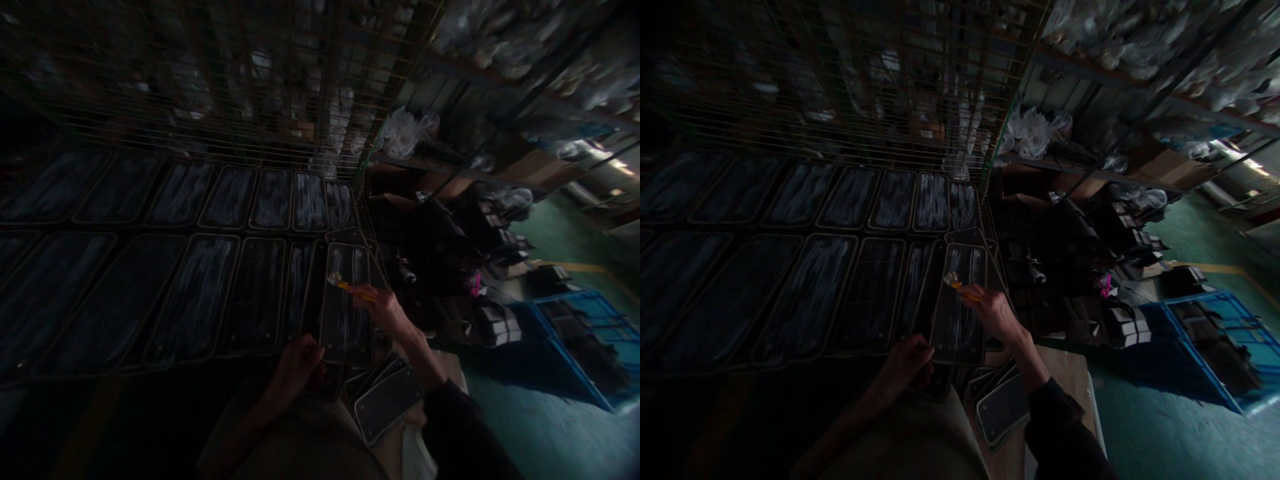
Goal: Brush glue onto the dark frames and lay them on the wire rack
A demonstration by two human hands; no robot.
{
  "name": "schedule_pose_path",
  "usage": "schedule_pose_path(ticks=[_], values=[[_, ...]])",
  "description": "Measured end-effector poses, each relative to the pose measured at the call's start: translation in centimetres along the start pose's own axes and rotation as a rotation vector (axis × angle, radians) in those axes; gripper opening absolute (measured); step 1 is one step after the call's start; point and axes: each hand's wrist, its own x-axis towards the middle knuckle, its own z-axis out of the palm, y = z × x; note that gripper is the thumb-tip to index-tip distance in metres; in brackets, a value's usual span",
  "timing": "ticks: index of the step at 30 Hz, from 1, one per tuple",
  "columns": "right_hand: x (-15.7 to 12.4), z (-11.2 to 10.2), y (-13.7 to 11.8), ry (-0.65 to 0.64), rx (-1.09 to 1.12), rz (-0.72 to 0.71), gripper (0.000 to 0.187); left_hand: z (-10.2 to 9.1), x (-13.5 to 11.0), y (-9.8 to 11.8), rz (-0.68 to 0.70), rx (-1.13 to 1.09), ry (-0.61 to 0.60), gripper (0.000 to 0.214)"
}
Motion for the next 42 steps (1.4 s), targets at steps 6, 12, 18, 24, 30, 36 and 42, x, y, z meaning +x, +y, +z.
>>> schedule_pose_path(ticks=[6, 12, 18, 24, 30, 36, 42], values=[[-6.9, -0.4, -2.5, -0.133, 0.228, 0.112, 0.024, 0.1, -0.2, 0.0, -0.042, -0.03, -0.013, 0.02], [-8.6, -0.8, -2.3, -0.136, 0.495, 0.276, 0.026, 0.3, -0.2, -0.1, -0.025, -0.034, -0.007, 0.024], [-4.2, -2.4, 1.4, 0.178, 0.442, 0.281, 0.029, 0.2, -0.1, 0.0, 0.02, -0.006, 0.002, 0.032], [1.0, -2.9, 3.6, 0.409, 0.197, 0.127, 0.031, 0.1, 0.1, -0.7, 0.069, -0.021, 0.024, 0.036], [3.2, -1.8, 4.5, 0.311, -0.028, 0.028, 0.028, 0.2, -0.1, -0.9, 0.048, -0.06, 0.032, 0.036], [-2.8, -2.3, 1.7, 0.041, 0.005, 0.034, 0.027, 0.6, -0.5, 0.1, 0.014, -0.036, 0.05, 0.03], [-7.1, -4.0, -1.4, -0.053, 0.261, 0.174, 0.027, 0.6, -0.6, 0.0, -0.016, -0.043, 0.053, 0.028]])
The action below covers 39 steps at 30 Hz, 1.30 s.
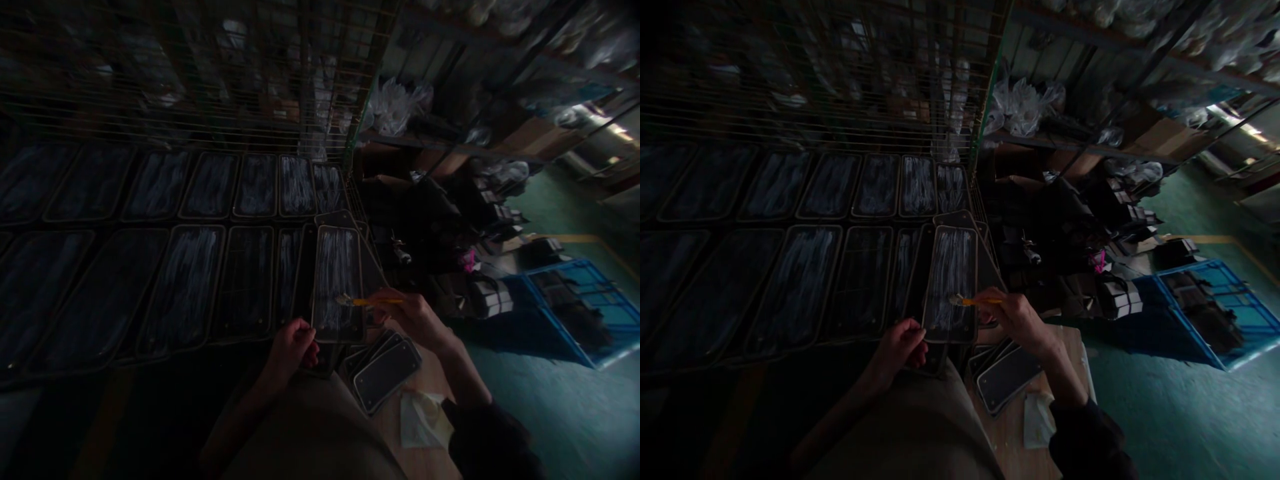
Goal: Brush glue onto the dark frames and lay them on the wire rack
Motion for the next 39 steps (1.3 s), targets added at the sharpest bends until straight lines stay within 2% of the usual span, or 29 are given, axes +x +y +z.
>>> schedule_pose_path(ticks=[2, 4, 7, 10, 15, 18, 22, 26, 30, 35, 39], values=[[0.0, 0.1, 0.2, 0.131, 0.015, 0.013, 0.028, 0.0, -0.1, 0.1, 0.003, 0.011, -0.002, 0.028], [-0.1, 0.7, 0.7, 0.203, -0.07, -0.01, 0.027, 0.0, -0.2, 0.3, -0.003, 0.018, -0.005, 0.028], [-1.5, 2.5, 1.2, 0.151, -0.234, -0.066, 0.025, 0.3, -0.3, 0.6, -0.008, 0.008, -0.002, 0.029], [-4.2, 4.5, 0.8, 0.114, -0.252, -0.074, 0.024, 0.5, -0.4, 0.7, -0.018, -0.023, 0.024, 0.029], [-7.6, 6.8, -0.9, 0.054, -0.084, 0.049, 0.023, 0.7, -0.8, 0.7, -0.02, -0.046, 0.029, 0.03], [-8.5, 7.5, -0.9, 0.091, 0.044, 0.145, 0.023, 0.7, -0.9, 0.8, -0.017, -0.034, 0.041, 0.031], [-9.0, 6.8, 0.7, 0.242, 0.158, 0.213, 0.025, 0.9, -0.8, 0.7, 0.015, 0.007, 0.055, 0.029], [-8.5, 4.8, 1.9, 0.392, 0.088, 0.219, 0.026, 0.9, -0.4, 0.3, 0.039, 0.032, 0.052, 0.03], [-7.0, 3.7, 1.9, 0.419, 0.052, 0.167, 0.027, 0.9, -0.2, 0.1, 0.053, 0.047, 0.052, 0.031], [-5.0, 3.7, 1.9, 0.547, 0.051, 0.083, 0.028, 1.1, -0.5, 0.4, 0.07, 0.051, 0.048, 0.034], [-3.4, 3.7, 2.8, 0.522, 0.106, 0.047, 0.029, 1.3, -0.6, 0.2, 0.099, 0.014, 0.045, 0.039]])
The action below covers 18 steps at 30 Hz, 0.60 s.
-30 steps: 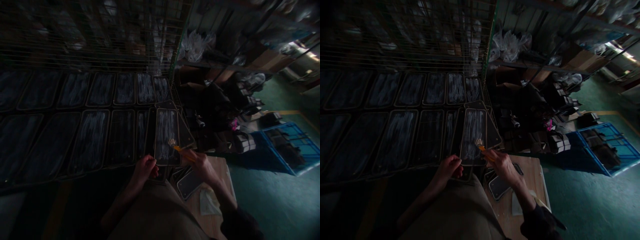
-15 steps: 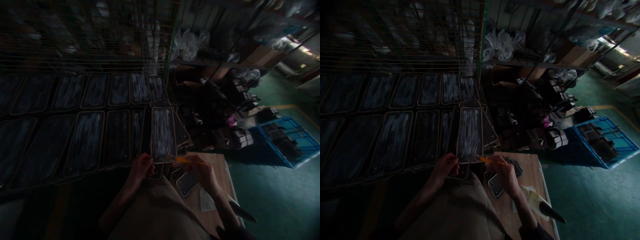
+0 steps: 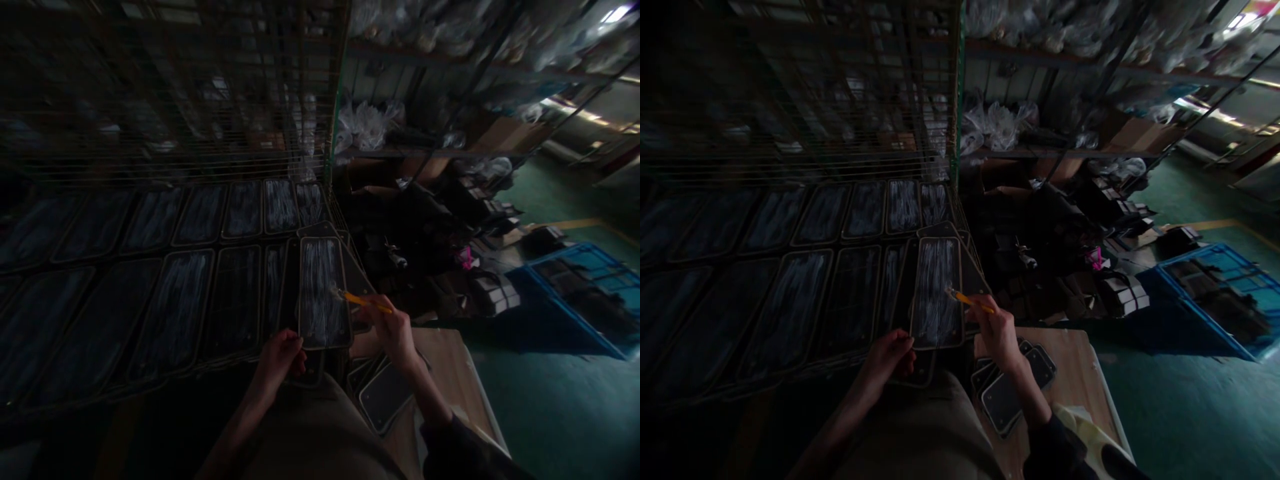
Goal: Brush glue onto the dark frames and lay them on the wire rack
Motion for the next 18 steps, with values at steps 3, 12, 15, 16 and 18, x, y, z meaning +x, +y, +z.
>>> schedule_pose_path(ticks=[3, 12, 15, 16, 18], values=[[2.2, 0.1, 0.8, 0.025, -0.034, -0.019, 0.03, 0.1, 0.0, -0.3, 0.011, 0.0, 0.031, 0.041], [9.2, 1.8, 1.8, 0.11, -0.039, -0.144, 0.033, 0.1, 0.4, -1.0, -0.008, 0.061, 0.068, 0.051], [7.5, 2.0, 1.5, 0.058, -0.116, -0.128, 0.029, -0.1, 0.6, -1.4, -0.004, 0.076, 0.045, 0.053], [6.5, 1.8, 1.3, 0.047, -0.126, -0.11, 0.028, -0.1, 0.7, -1.5, -0.001, 0.074, 0.028, 0.054], [4.5, 1.3, 0.5, 0.059, -0.108, -0.055, 0.026, -0.2, 1.0, -1.8, -0.003, 0.072, -0.023, 0.054]])
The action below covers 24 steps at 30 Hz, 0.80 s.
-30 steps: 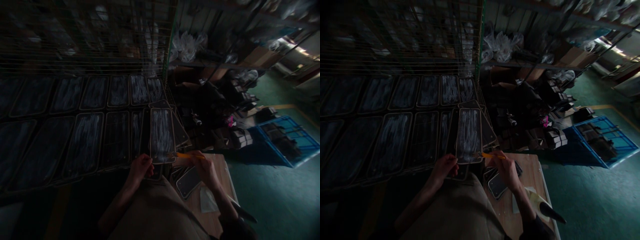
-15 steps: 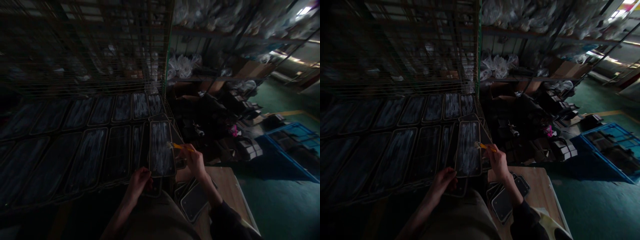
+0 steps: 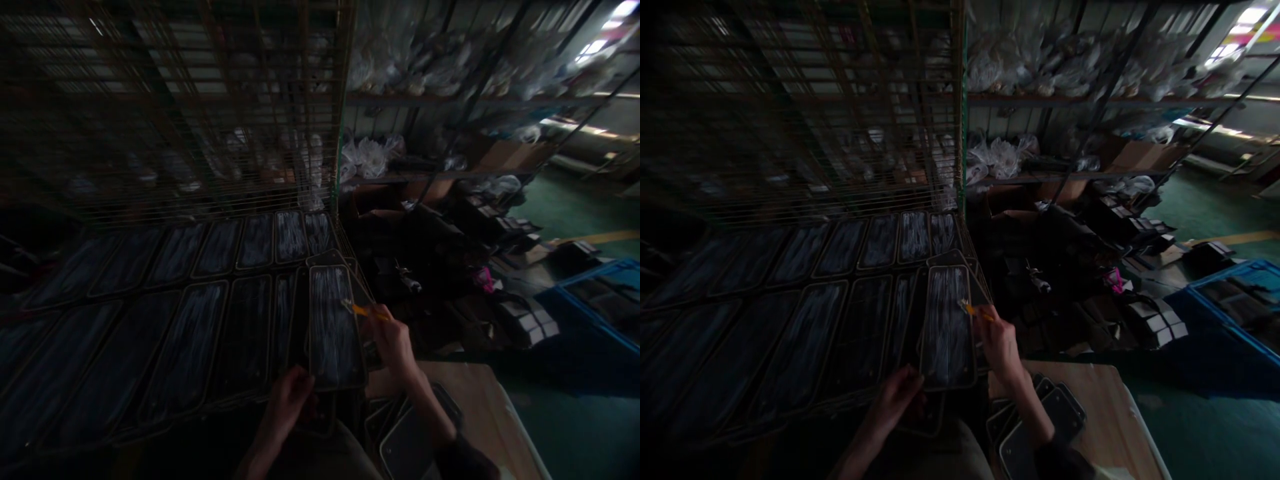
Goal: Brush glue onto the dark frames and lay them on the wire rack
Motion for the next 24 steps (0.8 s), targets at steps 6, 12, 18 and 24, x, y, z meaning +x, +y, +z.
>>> schedule_pose_path(ticks=[6, 12, 18, 24], values=[[-2.0, -0.8, 0.6, 0.212, 0.039, 0.029, 0.029, -0.1, 0.8, 1.3, 0.012, -0.112, -0.094, 0.055], [-1.7, 0.4, 4.3, 0.206, -0.22, -0.085, 0.033, -0.2, -0.1, 5.2, -0.054, -0.232, -0.236, 0.066], [-1.2, 1.1, 6.1, 0.154, -0.395, -0.19, 0.038, -2.1, -0.6, 7.8, 0.009, -0.291, -0.242, 0.044], [-0.4, 2.9, 6.2, -0.002, -0.579, -0.389, 0.033, -5.4, -0.4, 8.8, 0.136, -0.229, -0.242, 0.029]])
